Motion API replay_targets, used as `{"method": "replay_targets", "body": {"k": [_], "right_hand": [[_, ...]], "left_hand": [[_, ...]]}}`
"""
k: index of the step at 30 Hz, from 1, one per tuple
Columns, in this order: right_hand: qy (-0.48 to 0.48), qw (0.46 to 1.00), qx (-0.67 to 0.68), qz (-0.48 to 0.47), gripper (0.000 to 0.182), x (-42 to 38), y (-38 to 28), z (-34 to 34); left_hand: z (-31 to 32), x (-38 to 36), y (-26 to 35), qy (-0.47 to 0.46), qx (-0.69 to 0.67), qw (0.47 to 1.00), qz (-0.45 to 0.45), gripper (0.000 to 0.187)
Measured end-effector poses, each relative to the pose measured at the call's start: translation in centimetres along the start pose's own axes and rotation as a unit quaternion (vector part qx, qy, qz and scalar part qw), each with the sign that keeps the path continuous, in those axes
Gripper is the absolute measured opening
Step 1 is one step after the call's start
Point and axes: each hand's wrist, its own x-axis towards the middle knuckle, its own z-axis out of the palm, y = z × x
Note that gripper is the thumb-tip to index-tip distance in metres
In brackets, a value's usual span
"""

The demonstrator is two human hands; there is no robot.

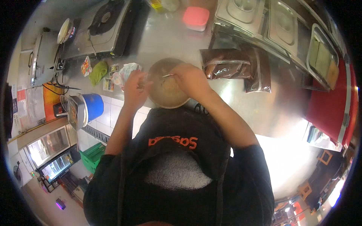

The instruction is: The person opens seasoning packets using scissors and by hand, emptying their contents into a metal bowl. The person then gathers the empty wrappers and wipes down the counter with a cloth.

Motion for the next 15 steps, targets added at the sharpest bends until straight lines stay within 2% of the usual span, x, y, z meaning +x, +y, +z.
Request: {"method": "replay_targets", "body": {"k": [1, 2, 3, 4, 5, 7, 9, 13, 15], "right_hand": [[-0.004, 1.0, 0.0, -0.004, 0.012, 0.1, -0.2, 0.1], [-0.049, 0.997, -0.047, -0.025, 0.015, 0.3, -0.5, 0.2], [-0.095, 0.99, -0.094, -0.044, 0.017, 0.5, -0.8, 0.3], [-0.098, 0.99, -0.095, -0.047, 0.017, 0.4, -0.8, 0.6], [-0.092, 0.989, -0.1, -0.055, 0.019, 0.4, -0.7, 0.9], [-0.088, 0.988, -0.109, -0.064, 0.02, 0.4, -0.8, 0.7], [-0.028, 0.994, -0.084, -0.064, 0.021, 0.3, -1.0, -0.2], [-0.058, 0.996, -0.043, -0.056, 0.024, -0.1, -0.1, 0.0], [-0.119, 0.988, -0.098, -0.016, 0.025, -0.3, -0.1, 0.4]], "left_hand": [[0.3, 0.3, 0.5, -0.009, 0.023, 0.999, 0.037, 0.031], [0.7, 0.6, 0.7, -0.003, 0.024, 0.999, 0.035, 0.031], [1.1, 0.7, 0.9, -0.032, 0.071, 0.994, 0.079, 0.029], [1.3, 0.7, 0.9, -0.063, 0.116, 0.984, 0.122, 0.028], [1.6, 0.5, 0.4, -0.061, 0.115, 0.984, 0.12, 0.028], [2.4, 0.2, -0.6, -0.114, 0.083, 0.988, 0.067, 0.021], [2.5, -0.1, -0.9, -0.097, 0.076, 0.99, 0.074, 0.017], [2.0, -0.6, -0.3, -0.087, 0.049, 0.993, 0.058, 0.011], [2.3, -0.8, -0.4, -0.084, 0.036, 0.994, 0.058, 0.01]]}}
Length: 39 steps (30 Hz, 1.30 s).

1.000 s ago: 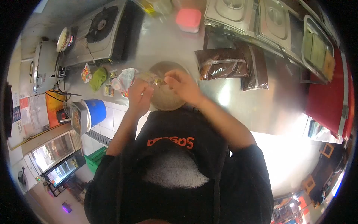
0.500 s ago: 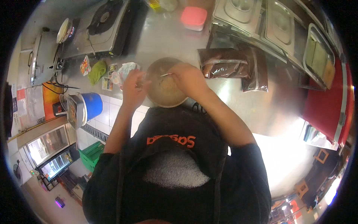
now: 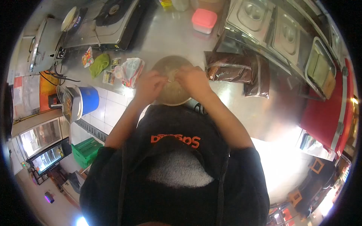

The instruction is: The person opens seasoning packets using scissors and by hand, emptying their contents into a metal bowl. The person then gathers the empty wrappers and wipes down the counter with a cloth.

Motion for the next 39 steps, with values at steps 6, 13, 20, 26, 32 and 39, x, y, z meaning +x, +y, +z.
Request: {"method": "replay_targets", "body": {"k": [6, 13, 20, 26, 32, 39], "right_hand": [[0.055, 0.998, -0.01, -0.006, 0.016, -0.2, -0.4, 2.2], [-0.01, 0.999, -0.032, 0.004, 0.014, 0.0, -1.1, 2.0], [0.016, 0.998, -0.053, 0.013, 0.012, -0.3, -0.5, 3.0], [0.124, 0.99, -0.03, -0.059, 0.015, -0.4, -2.3, 1.4], [0.097, 0.99, -0.028, 0.1, 0.014, -0.8, -1.8, 1.3], [0.133, 0.965, 0.043, 0.224, 0.015, -2.3, -1.9, -0.7]], "left_hand": [[2.3, -0.3, -1.7, 0.012, 0.006, 1.0, 0.016, 0.01], [1.2, -0.3, -1.2, -0.021, -0.019, 0.999, 0.022, 0.012], [1.1, -0.4, -0.8, -0.037, -0.006, 0.999, 0.015, 0.012], [1.7, -0.1, -1.2, -0.02, 0.01, 0.999, 0.036, 0.009], [0.9, 0.3, 0.5, -0.009, -0.045, 0.999, -0.015, 0.024], [-0.1, 1.2, -0.7, 0.071, -0.203, 0.957, -0.194, 0.015]]}}
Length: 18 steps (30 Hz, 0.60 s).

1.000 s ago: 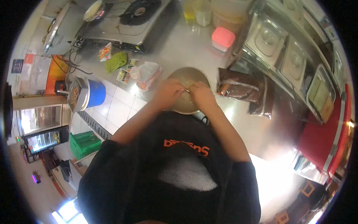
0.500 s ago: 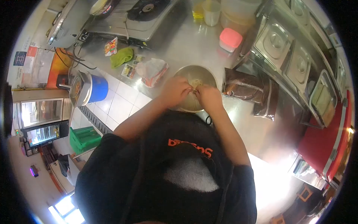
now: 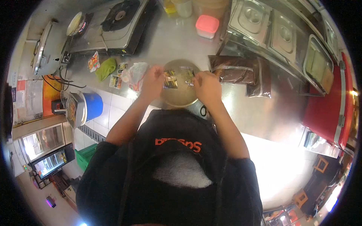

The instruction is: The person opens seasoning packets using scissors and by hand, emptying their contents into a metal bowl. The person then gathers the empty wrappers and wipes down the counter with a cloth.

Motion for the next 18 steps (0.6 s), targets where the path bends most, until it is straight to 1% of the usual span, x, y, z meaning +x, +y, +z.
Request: {"method": "replay_targets", "body": {"k": [1, 2, 3, 4, 5, 6, 7, 8, 9, 10, 11, 13, 14, 15, 16, 17, 18], "right_hand": [[0.023, 0.999, 0.038, 0.005, 0.015, -0.2, 0.6, 0.0], [0.047, 0.996, 0.077, 0.01, 0.015, -0.5, 1.1, -0.1], [0.047, 0.996, 0.079, 0.013, 0.015, -0.7, 1.3, -0.3], [0.045, 0.988, 0.14, 0.047, 0.017, -0.9, 1.3, -0.5], [0.042, 0.975, 0.2, 0.081, 0.018, -1.1, 1.4, -0.8], [-0.012, 0.964, 0.234, 0.128, 0.015, -1.1, 1.5, -1.2], [-0.012, 0.963, 0.237, 0.131, 0.015, -1.3, 1.8, -1.0], [-0.054, 0.897, 0.401, 0.181, 0.013, -1.6, 2.0, -0.6], [-0.092, 0.799, 0.55, 0.224, 0.011, -1.8, 1.7, -0.5], [-0.093, 0.727, 0.629, 0.261, 0.011, -2.1, 0.7, -0.5], [-0.092, 0.725, 0.63, 0.263, 0.011, -2.2, 0.1, 0.1], [-0.081, 0.657, 0.7, 0.267, 0.009, -2.3, -0.5, 1.2], [-0.066, 0.658, 0.705, 0.256, 0.009, -2.3, -0.2, 2.2], [-0.07, 0.657, 0.706, 0.254, 0.009, -2.2, -0.5, 2.5], [-0.052, 0.68, 0.676, 0.277, 0.008, -2.1, -0.8, 2.7], [-0.032, 0.702, 0.645, 0.3, 0.008, -2.1, -1.2, 3.1], [-0.043, 0.691, 0.654, 0.305, 0.006, -2.0, -1.9, 2.8]], "left_hand": [[-0.1, 0.1, 0.1, 0.0, 0.062, 0.998, -0.018, 0.014], [0.1, 0.3, -0.2, -0.002, 0.063, 0.998, -0.018, 0.014], [0.4, 0.5, -0.4, 0.004, -0.042, 0.997, -0.07, 0.012], [0.7, 0.6, -0.6, 0.009, -0.145, 0.982, -0.122, 0.011], [0.9, 0.6, -0.8, 0.007, -0.142, 0.982, -0.124, 0.011], [0.9, 0.6, 0.0, 0.011, -0.216, 0.96, -0.178, 0.009], [1.0, 0.6, 0.7, 0.017, -0.288, 0.93, -0.229, 0.009], [1.0, 0.6, 1.3, 0.016, -0.284, 0.93, -0.231, 0.009], [1.1, 0.4, 1.8, -0.014, -0.371, 0.888, -0.27, 0.01], [1.2, 0.2, 2.0, -0.043, -0.454, 0.835, -0.307, 0.012], [1.6, -0.1, 1.6, -0.045, -0.452, 0.836, -0.309, 0.012], [2.6, -0.8, 0.7, -0.091, -0.509, 0.806, -0.289, 0.011], [2.9, -1.3, 0.2, -0.089, -0.508, 0.806, -0.289, 0.011], [2.9, -1.9, 0.3, -0.106, -0.505, 0.806, -0.289, 0.011], [2.7, -2.2, 0.3, -0.122, -0.502, 0.806, -0.289, 0.011], [2.4, -2.2, 0.2, -0.117, -0.501, 0.807, -0.288, 0.011], [2.1, -2.0, 0.4, -0.115, -0.518, 0.799, -0.281, 0.011]]}}
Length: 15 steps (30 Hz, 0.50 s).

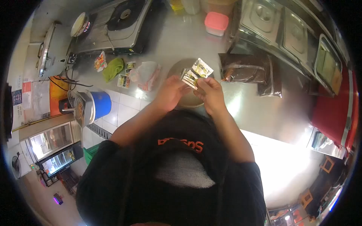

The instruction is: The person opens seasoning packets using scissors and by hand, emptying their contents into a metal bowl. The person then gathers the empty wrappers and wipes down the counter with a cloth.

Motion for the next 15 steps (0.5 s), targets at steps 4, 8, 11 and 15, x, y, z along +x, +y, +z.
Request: {"method": "replay_targets", "body": {"k": [4, 8, 11, 15], "right_hand": [[0.008, 0.998, 0.022, -0.058, 0.007, 0.7, 1.2, 0.9], [0.065, 0.987, 0.003, -0.145, 0.028, 0.7, 1.2, 1.9], [0.179, 0.954, -0.181, -0.157, 0.029, 0.1, 1.3, 1.4], [0.219, 0.917, -0.257, -0.211, 0.018, 0.5, 2.4, -1.0]], "left_hand": [[-1.1, 0.0, 1.5, -0.019, 0.092, 0.995, -0.021, 0.01], [-2.8, -0.7, 3.4, -0.07, 0.343, 0.935, 0.054, 0.024], [-8.3, -1.5, 5.9, -0.051, 0.527, 0.811, 0.25, 0.031], [-15.9, -2.7, 11.0, 0.026, 0.689, 0.686, 0.232, 0.038]]}}
